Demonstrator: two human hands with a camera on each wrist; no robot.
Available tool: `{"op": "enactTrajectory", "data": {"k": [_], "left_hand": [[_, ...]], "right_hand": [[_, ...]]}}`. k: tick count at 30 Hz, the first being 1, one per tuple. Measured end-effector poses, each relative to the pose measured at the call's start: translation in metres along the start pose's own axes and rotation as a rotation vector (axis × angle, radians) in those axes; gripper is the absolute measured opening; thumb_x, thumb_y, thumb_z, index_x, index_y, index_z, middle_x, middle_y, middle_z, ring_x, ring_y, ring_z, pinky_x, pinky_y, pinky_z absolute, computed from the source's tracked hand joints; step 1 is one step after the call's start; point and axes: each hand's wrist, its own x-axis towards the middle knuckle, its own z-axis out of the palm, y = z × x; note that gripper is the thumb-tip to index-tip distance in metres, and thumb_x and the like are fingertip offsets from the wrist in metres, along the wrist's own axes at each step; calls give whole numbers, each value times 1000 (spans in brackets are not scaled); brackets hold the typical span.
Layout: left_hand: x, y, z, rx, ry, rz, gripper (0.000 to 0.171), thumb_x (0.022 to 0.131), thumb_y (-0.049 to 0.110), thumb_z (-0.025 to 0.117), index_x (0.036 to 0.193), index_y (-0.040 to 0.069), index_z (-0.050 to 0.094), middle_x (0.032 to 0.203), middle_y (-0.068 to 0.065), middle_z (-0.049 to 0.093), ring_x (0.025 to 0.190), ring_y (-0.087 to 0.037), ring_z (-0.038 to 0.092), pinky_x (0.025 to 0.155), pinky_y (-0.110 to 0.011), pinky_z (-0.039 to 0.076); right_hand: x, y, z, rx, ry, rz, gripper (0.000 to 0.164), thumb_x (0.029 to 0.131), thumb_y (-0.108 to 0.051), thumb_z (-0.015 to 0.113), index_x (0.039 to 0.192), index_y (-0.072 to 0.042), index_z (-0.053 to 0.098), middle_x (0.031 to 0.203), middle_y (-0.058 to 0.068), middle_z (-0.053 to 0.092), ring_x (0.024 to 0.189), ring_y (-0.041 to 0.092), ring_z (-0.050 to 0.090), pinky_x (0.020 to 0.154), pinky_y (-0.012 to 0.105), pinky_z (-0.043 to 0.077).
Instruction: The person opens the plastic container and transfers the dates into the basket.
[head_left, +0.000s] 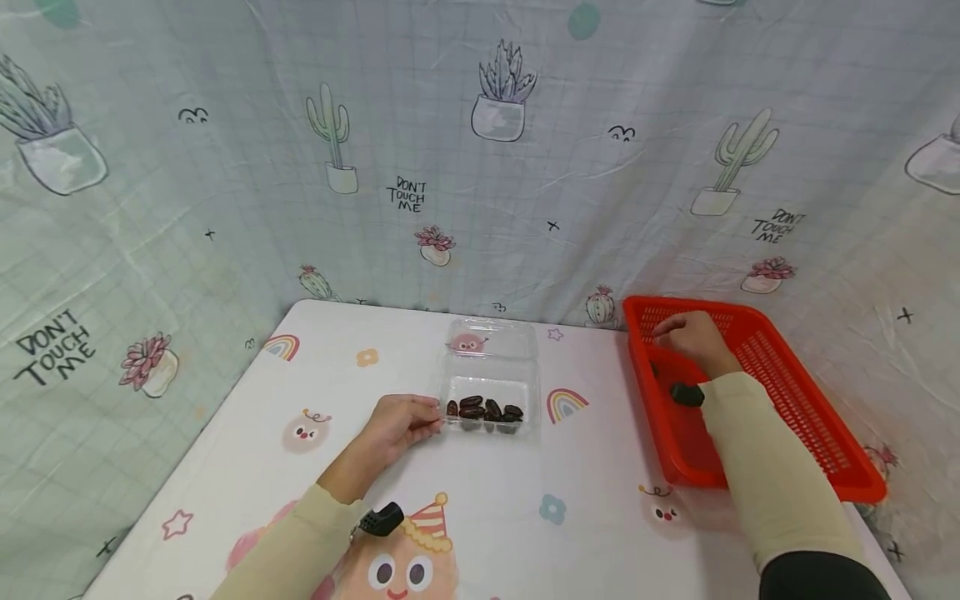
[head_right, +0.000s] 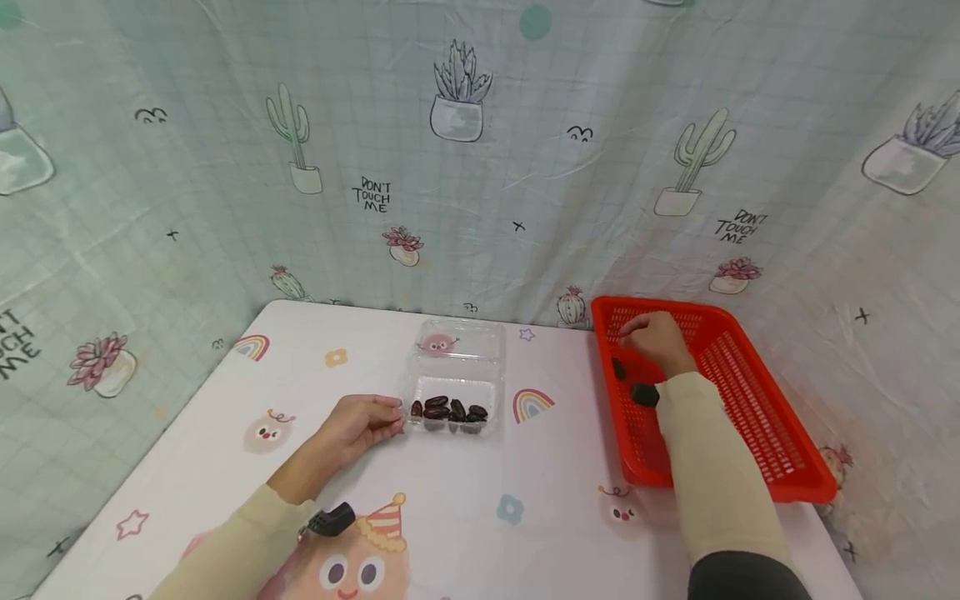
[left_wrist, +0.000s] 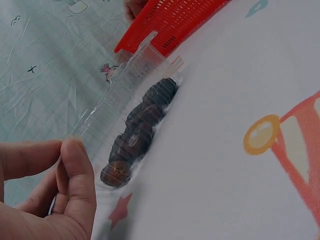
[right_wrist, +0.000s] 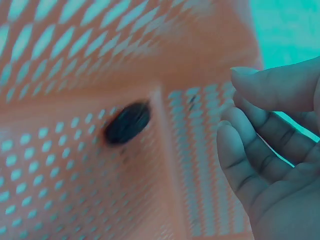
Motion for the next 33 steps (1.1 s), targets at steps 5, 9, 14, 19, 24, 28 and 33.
{"op": "enactTrajectory", "data": {"k": [5,9,14,19,24,28,33], "left_hand": [[1,1,1,-5,-2,-2,36,93,-10,62,127,-19,58,93,-13,72,76,-13,70,72,-24,62],[1,1,1,-7,-11,3,36,93,-10,62,127,-20,57,94,-15,72,76,-13,70,72,-24,63],[1,2,0,-4,-9,1,37,93,-10,62,128,-20,57,96,-16,72,75,-13,70,72,-24,63],[1,2,-1,-10,-17,1,38,93,-10,62,129,-21,56,95,-16,72,75,-13,70,72,-24,63],[1,2,-1,-12,-13,-1,38,93,-10,61,129,-21,56,94,-15,72,75,-13,70,72,-24,62],[1,2,0,-12,-14,-5,38,93,-10,61,129,-21,56,96,-17,72,76,-13,70,72,-24,62],[1,2,-1,-7,-12,-9,38,93,-9,62,129,-20,56,98,-17,72,76,-14,70,73,-25,62]], "right_hand": [[-1,-32,-1,37,0,-29,33,101,-20,66,126,1,69,134,24,62,117,36,54,92,41,53],[-4,-56,4,49,6,-70,31,101,-19,66,125,1,68,128,22,63,110,33,54,86,33,53],[-4,-79,16,101,4,-118,26,101,-13,67,122,3,69,121,22,65,103,29,56,83,28,55],[-4,-99,26,128,-25,-139,27,101,-13,68,122,2,70,123,21,64,105,29,55,83,25,55],[-6,-116,37,150,-58,-165,24,100,-9,67,122,2,70,124,21,65,108,30,57,86,23,54],[-8,-127,47,143,-80,-178,22,100,-8,68,120,0,72,121,20,67,106,30,59,90,27,55],[-8,-139,63,135,-95,-202,19,97,-7,71,115,-2,74,115,19,71,102,31,62,91,35,58]]}}
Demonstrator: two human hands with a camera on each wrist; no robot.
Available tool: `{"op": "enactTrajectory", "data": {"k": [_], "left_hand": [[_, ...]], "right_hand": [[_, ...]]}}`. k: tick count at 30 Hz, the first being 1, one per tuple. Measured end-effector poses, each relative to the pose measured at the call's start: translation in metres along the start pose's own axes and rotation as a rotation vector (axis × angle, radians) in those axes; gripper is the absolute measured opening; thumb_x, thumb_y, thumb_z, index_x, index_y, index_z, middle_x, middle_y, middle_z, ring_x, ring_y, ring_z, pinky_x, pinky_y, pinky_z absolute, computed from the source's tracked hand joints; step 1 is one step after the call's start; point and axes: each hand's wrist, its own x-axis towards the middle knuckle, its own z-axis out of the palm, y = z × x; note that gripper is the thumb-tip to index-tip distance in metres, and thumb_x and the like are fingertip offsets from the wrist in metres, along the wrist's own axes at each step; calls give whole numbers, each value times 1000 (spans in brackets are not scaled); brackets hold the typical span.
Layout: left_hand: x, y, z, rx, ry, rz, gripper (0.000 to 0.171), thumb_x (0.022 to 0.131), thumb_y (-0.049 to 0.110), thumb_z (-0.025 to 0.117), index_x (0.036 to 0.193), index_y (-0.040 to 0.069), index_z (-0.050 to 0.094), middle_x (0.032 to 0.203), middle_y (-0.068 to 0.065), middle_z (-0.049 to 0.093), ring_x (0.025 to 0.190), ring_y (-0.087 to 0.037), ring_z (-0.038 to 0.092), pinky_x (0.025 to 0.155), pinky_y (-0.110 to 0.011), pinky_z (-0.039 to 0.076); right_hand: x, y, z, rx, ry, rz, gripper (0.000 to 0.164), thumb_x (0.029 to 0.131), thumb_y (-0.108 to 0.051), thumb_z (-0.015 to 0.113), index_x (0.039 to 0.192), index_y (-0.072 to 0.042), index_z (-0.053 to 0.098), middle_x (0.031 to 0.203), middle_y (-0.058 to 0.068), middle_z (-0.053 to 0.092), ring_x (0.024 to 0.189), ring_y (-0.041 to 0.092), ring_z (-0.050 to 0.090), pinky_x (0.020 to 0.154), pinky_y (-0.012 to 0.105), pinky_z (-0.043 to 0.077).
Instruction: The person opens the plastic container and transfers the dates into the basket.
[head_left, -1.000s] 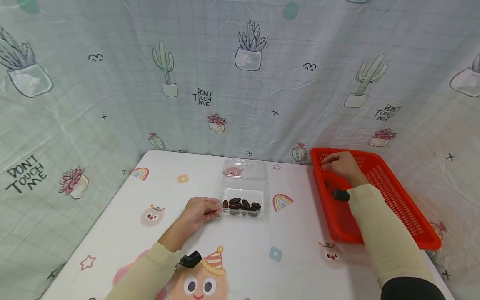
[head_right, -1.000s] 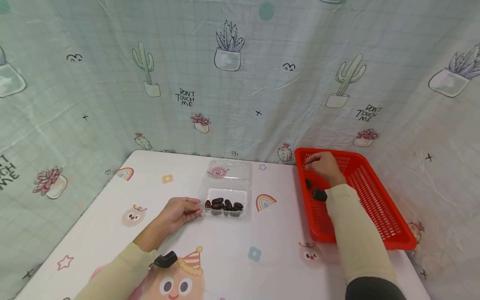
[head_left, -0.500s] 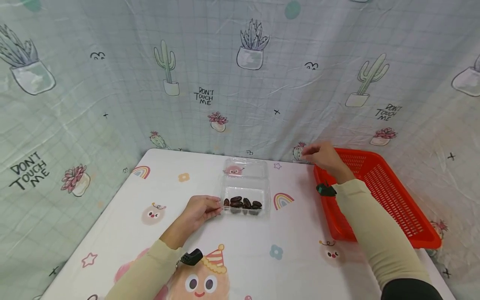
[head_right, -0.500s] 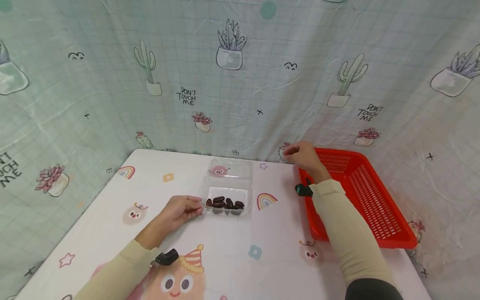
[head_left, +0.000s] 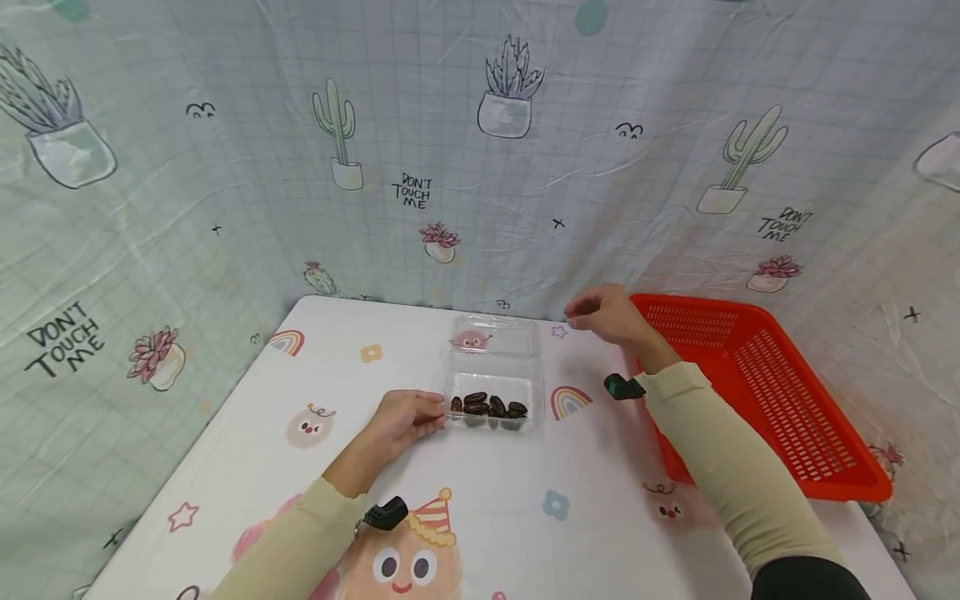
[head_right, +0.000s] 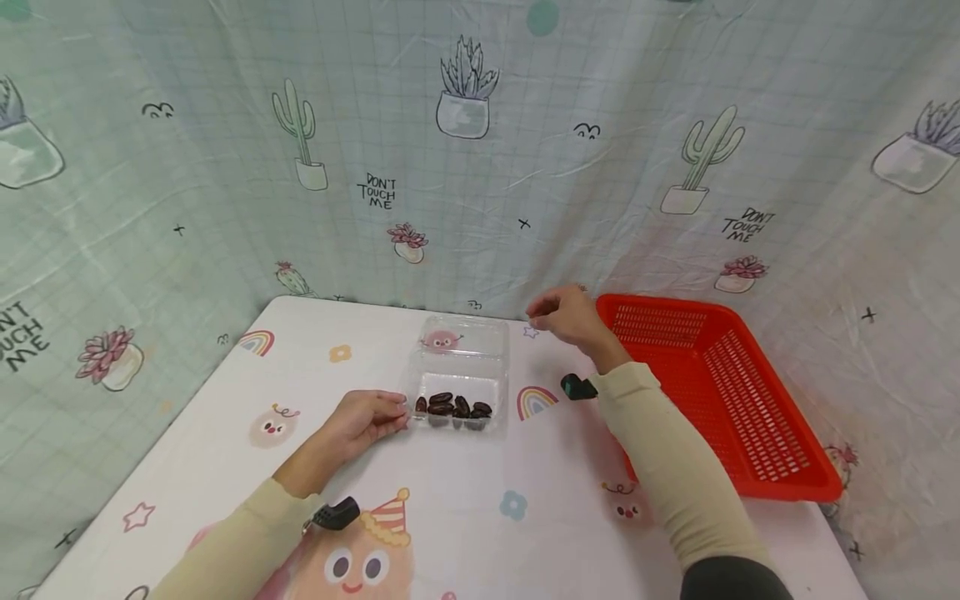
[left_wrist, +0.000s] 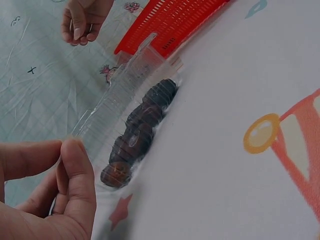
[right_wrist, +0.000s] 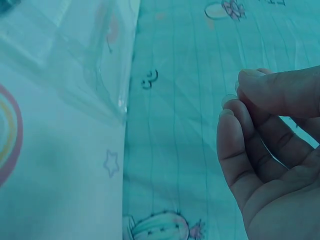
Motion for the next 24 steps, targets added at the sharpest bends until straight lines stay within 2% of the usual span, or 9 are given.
{"op": "enactTrajectory", "data": {"k": [5,11,18,24], "left_hand": [[0,-1,0,2,1,-2,36,93,-9,62,128,-19,57,97,-16,72,76,-14,70,73,-25,62],[2,-4,0,-8,-2,1,37,93,-9,62,128,-20,58,94,-14,72,75,-14,70,72,-25,63],[1,-1,-1,-17,3,4,39,92,-10,61,129,-21,56,95,-15,72,76,-13,70,73,-25,63],[2,-3,0,-21,-9,9,38,92,-10,61,128,-21,56,91,-13,72,74,-13,70,72,-24,62]], "right_hand": [[3,-4,19,30,-42,-37,16,95,-4,73,110,-2,75,109,17,72,96,27,63,90,39,59],[1,-10,47,54,-93,-72,14,95,-2,72,108,-2,77,106,17,74,93,26,64,84,29,58],[4,-10,89,69,-158,-84,13,93,0,73,104,-6,77,100,10,72,91,22,62,80,29,56],[2,-4,126,32,-217,-86,14,92,-1,75,106,-2,77,97,7,72,88,20,62,80,29,57]]}}
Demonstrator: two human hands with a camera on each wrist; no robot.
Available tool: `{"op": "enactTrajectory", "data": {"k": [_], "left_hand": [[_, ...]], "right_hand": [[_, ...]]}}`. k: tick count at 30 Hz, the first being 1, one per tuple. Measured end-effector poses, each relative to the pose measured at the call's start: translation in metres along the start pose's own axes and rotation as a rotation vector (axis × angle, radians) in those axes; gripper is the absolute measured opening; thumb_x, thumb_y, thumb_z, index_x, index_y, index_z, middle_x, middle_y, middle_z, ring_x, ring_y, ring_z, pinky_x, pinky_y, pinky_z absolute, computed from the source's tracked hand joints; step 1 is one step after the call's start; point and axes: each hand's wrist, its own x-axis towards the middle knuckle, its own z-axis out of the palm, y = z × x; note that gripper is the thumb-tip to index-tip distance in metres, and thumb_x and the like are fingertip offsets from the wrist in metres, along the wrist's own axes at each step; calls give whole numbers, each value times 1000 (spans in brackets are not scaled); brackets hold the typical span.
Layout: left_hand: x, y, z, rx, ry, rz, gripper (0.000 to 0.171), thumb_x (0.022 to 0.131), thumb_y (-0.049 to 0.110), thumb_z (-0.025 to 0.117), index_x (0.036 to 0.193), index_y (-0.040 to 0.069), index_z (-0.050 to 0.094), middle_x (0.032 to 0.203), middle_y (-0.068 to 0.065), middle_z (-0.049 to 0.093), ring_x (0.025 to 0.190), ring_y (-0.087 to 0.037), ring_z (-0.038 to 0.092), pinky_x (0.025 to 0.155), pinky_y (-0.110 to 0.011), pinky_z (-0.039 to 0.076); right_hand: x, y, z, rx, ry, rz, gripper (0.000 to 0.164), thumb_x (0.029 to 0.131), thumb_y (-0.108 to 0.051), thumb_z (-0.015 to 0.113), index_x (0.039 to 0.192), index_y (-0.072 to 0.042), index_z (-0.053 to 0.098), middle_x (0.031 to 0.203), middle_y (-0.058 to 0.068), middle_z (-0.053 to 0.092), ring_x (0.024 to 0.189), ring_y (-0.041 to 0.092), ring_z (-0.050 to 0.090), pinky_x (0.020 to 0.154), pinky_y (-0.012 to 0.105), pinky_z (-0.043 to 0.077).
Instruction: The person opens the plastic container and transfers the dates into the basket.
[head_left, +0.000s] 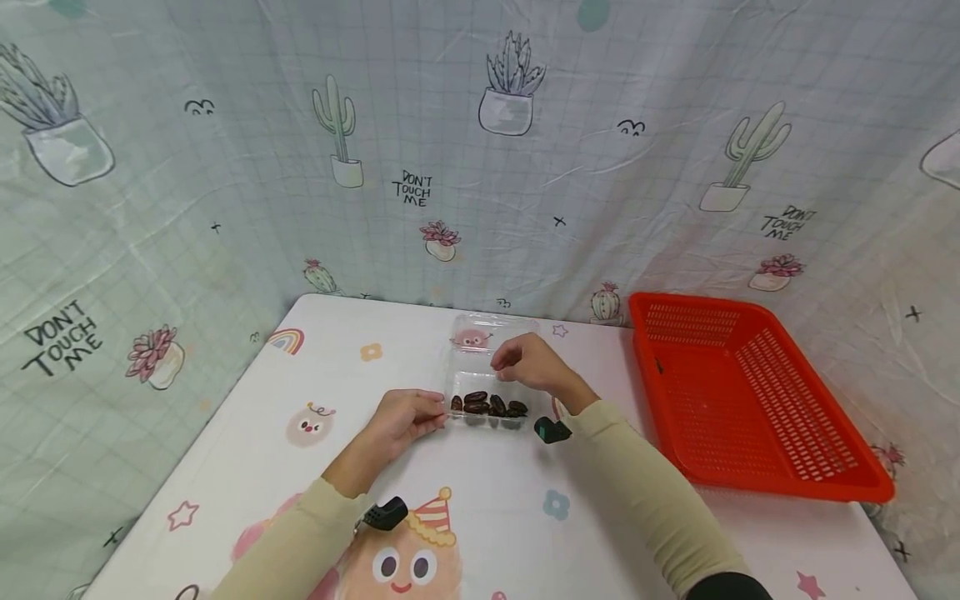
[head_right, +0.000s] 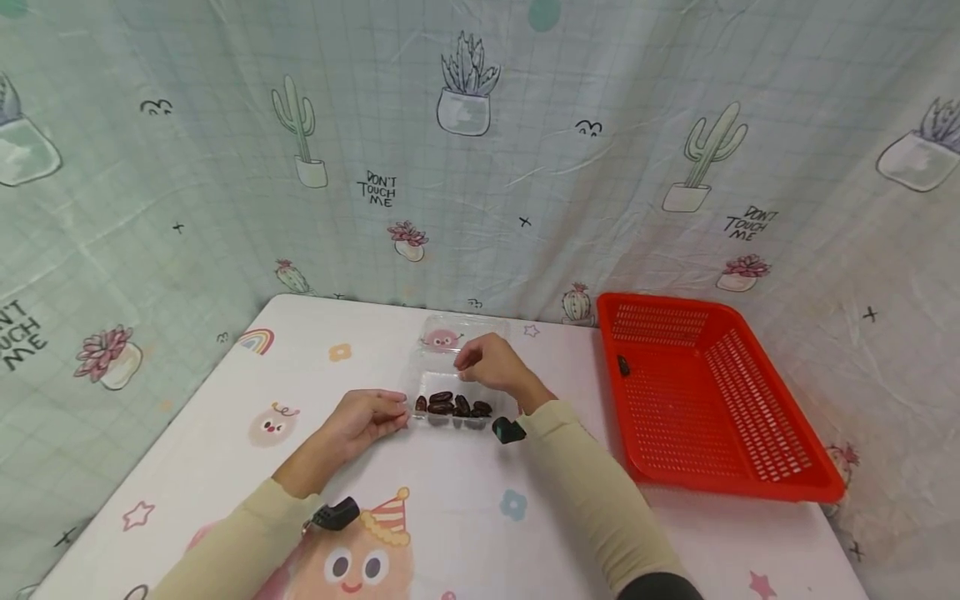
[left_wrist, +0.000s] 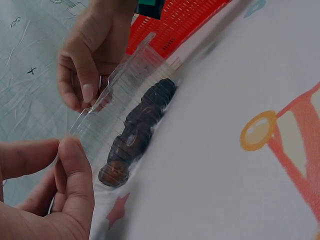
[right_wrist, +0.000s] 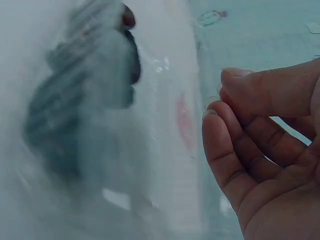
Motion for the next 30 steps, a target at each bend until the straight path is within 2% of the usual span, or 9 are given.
{"op": "enactTrajectory", "data": {"k": [8,15,22,30], "left_hand": [[2,0,3,-14,-9,2,38,92,-10,62,128,-21,56,89,-12,72,74,-12,70,71,-24,62],[0,0,0,-16,-7,13,37,92,-9,62,127,-21,57,87,-10,72,75,-12,70,73,-24,62],[-3,-4,-4,-32,4,1,38,92,-11,62,128,-21,55,89,-12,71,75,-13,69,72,-25,62],[-1,-2,0,-30,-9,20,39,91,-10,62,128,-22,55,86,-10,71,74,-13,70,72,-25,62]], "right_hand": [[9,10,34,-43,-14,-43,14,84,2,79,98,-2,78,90,7,72,82,16,61,76,27,54],[20,14,48,-64,-62,-13,14,83,2,80,95,-5,79,86,5,74,80,13,62,76,25,53],[23,15,55,-64,-115,12,10,86,3,77,93,-4,78,83,4,73,77,11,61,73,22,51],[22,16,51,-58,-115,-28,9,86,4,75,91,-3,77,82,5,73,75,11,61,74,22,52]]}}
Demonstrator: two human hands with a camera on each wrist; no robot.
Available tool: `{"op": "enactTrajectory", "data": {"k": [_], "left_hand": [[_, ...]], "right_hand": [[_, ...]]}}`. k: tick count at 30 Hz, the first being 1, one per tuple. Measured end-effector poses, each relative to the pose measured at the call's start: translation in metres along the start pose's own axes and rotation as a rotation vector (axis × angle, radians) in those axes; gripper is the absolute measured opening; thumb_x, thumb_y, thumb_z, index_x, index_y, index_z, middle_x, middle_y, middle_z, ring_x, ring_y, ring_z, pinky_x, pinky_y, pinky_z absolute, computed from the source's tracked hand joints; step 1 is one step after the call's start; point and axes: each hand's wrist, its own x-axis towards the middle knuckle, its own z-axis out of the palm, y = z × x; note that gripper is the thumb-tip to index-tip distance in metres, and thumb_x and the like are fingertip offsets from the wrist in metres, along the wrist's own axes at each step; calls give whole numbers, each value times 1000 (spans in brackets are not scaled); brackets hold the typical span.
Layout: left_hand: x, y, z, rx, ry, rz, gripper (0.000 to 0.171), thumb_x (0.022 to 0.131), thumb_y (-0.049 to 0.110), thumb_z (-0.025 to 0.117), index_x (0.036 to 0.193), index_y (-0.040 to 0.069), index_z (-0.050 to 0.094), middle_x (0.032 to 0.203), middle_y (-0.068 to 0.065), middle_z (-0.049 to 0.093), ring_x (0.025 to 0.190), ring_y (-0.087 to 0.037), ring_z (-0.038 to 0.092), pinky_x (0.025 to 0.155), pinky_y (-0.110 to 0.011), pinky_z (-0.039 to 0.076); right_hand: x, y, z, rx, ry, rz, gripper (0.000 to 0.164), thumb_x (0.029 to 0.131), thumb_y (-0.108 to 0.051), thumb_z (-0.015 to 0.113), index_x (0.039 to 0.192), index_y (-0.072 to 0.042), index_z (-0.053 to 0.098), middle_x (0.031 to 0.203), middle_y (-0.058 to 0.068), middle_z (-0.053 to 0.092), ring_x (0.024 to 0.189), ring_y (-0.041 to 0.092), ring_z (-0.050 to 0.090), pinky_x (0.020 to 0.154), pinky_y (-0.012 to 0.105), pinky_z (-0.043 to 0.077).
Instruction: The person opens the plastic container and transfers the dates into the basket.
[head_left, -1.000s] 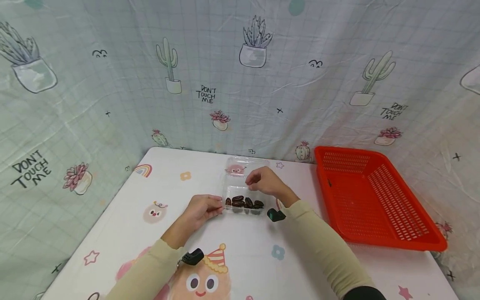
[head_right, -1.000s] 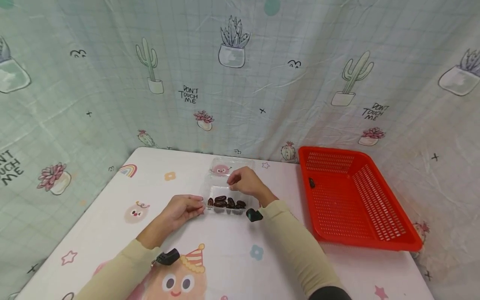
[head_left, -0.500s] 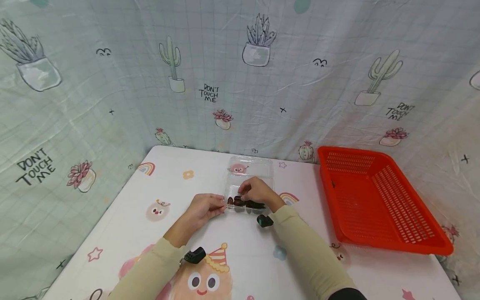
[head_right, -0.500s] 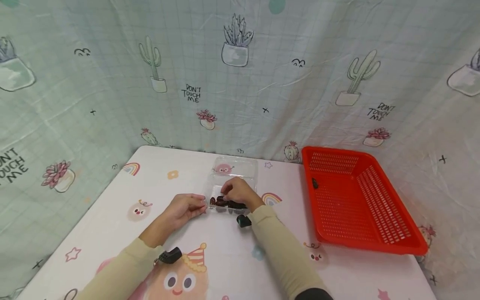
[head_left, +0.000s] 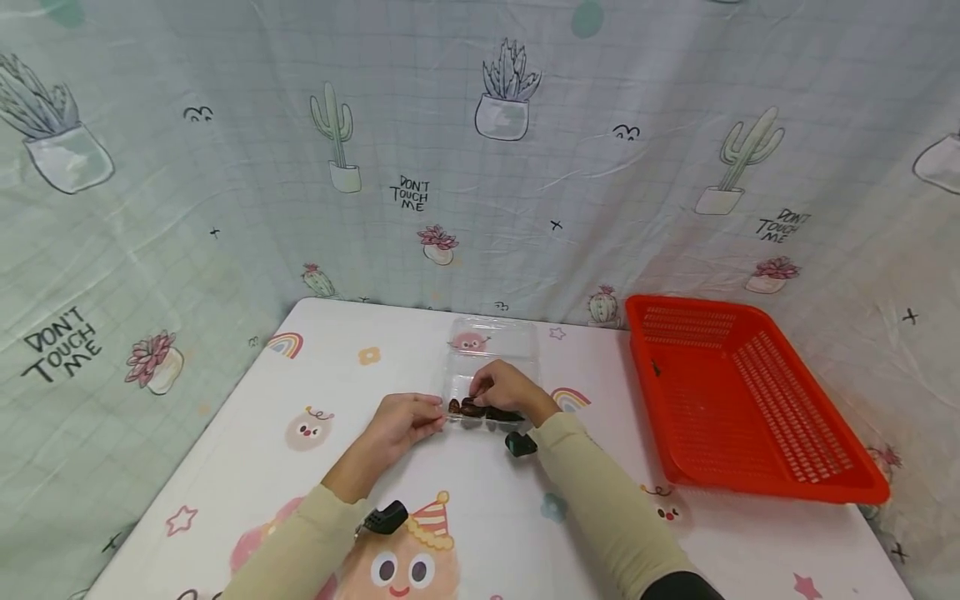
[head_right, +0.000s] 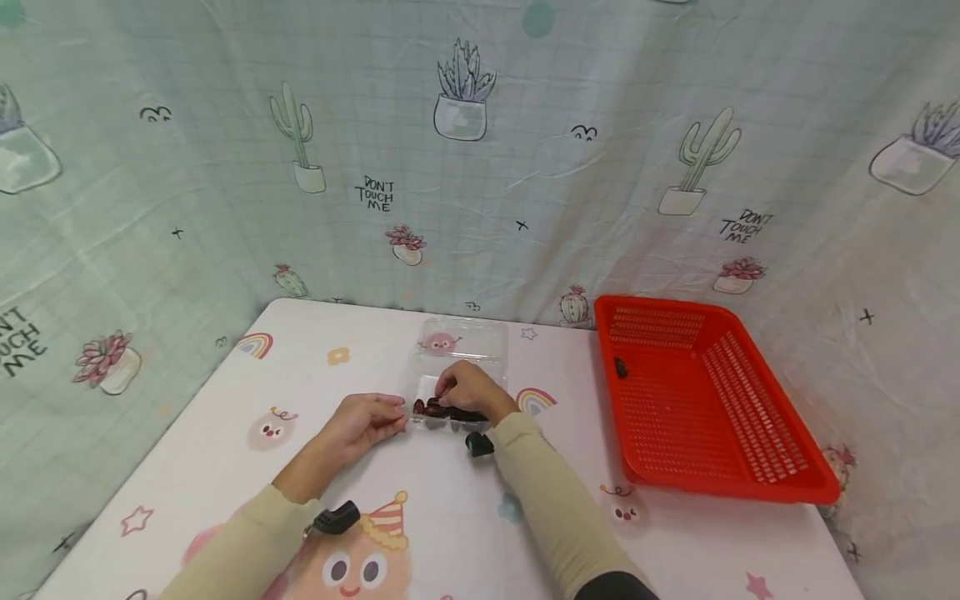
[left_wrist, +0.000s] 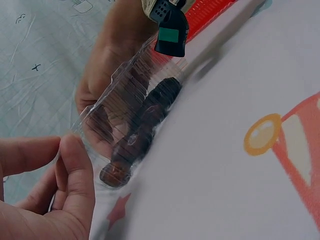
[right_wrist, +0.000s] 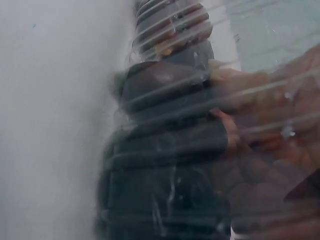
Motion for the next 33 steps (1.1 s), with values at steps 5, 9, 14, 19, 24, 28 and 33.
{"op": "enactTrajectory", "data": {"k": [5,9,14,19,24,28,33], "left_hand": [[2,-1,1,8,-11,-4,38,92,-10,61,127,-22,55,85,-9,71,74,-12,70,73,-25,62],[1,1,2,11,-12,-2,39,92,-10,61,128,-21,55,84,-8,70,74,-12,70,73,-25,62],[-1,3,1,19,-13,2,40,92,-9,62,130,-21,54,85,-8,71,75,-12,70,74,-24,62],[2,4,3,33,-10,-8,38,94,-8,62,129,-20,56,87,-9,72,77,-12,70,74,-24,63],[1,4,3,37,4,-15,37,94,-8,61,129,-19,56,86,-8,71,76,-12,70,73,-24,62],[0,3,2,33,-2,-10,38,93,-9,61,129,-20,55,84,-7,71,76,-12,70,73,-24,62],[-1,1,1,27,1,-12,37,93,-10,61,128,-19,56,85,-7,71,76,-12,71,73,-24,63]], "right_hand": [[-3,0,-1,-29,14,-22,7,90,2,74,93,-4,76,85,5,73,78,12,62,77,26,53],[-3,-3,-2,-71,53,-41,7,94,-1,71,94,-5,76,88,5,73,82,13,61,81,30,54],[-2,-4,-2,-87,94,-24,8,95,-2,71,94,-8,77,88,4,73,83,13,60,84,31,53],[-3,-4,-6,-51,128,-47,8,95,-1,72,95,-6,78,88,5,73,81,13,60,81,29,54],[-5,-7,-8,-9,145,-96,8,94,1,70,96,-2,78,86,8,73,77,11,60,76,25,53],[-7,-10,-11,62,142,-112,9,93,4,69,97,2,77,84,11,73,72,11,62,70,23,54],[-8,-13,-15,152,124,-105,10,95,5,67,99,2,76,88,13,73,73,14,67,72,28,60]]}}
